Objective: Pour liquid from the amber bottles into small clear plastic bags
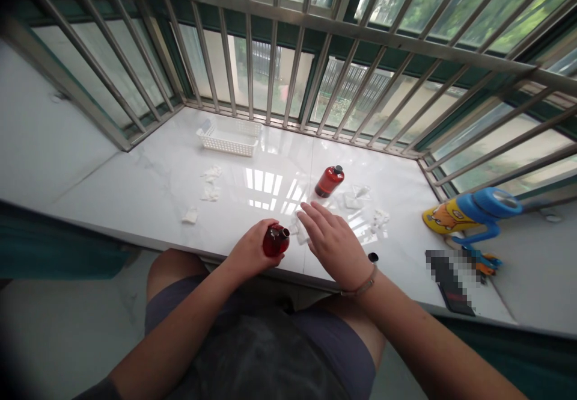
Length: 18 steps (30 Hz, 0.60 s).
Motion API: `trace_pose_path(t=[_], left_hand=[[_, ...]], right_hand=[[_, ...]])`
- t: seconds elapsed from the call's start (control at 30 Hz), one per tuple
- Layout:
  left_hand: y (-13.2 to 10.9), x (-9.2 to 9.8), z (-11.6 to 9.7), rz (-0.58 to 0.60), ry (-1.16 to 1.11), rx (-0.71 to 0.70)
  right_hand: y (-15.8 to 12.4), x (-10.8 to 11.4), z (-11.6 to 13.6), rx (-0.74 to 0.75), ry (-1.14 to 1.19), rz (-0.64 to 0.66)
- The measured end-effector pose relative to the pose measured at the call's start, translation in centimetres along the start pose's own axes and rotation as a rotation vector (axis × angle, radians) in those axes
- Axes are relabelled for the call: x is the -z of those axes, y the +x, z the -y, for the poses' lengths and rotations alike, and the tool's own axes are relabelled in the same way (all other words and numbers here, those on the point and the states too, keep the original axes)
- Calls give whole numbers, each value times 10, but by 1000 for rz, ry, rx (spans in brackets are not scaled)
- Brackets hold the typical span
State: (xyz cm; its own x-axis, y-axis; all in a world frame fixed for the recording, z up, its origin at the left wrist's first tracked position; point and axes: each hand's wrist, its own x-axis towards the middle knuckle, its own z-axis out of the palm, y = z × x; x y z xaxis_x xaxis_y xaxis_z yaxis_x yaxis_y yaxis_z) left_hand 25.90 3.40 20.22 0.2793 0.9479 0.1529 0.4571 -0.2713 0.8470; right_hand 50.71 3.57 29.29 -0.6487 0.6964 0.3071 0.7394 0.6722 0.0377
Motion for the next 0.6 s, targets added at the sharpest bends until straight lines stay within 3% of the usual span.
trace_pose_path(t=[0.17, 0.3, 0.47, 0.6], left_hand=[[0, 10, 1, -10, -101, 89], [12, 20, 6, -112, -179, 178], [52, 29, 9, -219, -138, 136], [91, 32, 13, -232, -113, 153]], right_hand=[[-40, -20, 12, -315, 281, -194], [-84, -47, 19, -583, 416, -241], [-126, -76, 22, -764, 453, -260], [-136, -88, 16, -819, 463, -292]])
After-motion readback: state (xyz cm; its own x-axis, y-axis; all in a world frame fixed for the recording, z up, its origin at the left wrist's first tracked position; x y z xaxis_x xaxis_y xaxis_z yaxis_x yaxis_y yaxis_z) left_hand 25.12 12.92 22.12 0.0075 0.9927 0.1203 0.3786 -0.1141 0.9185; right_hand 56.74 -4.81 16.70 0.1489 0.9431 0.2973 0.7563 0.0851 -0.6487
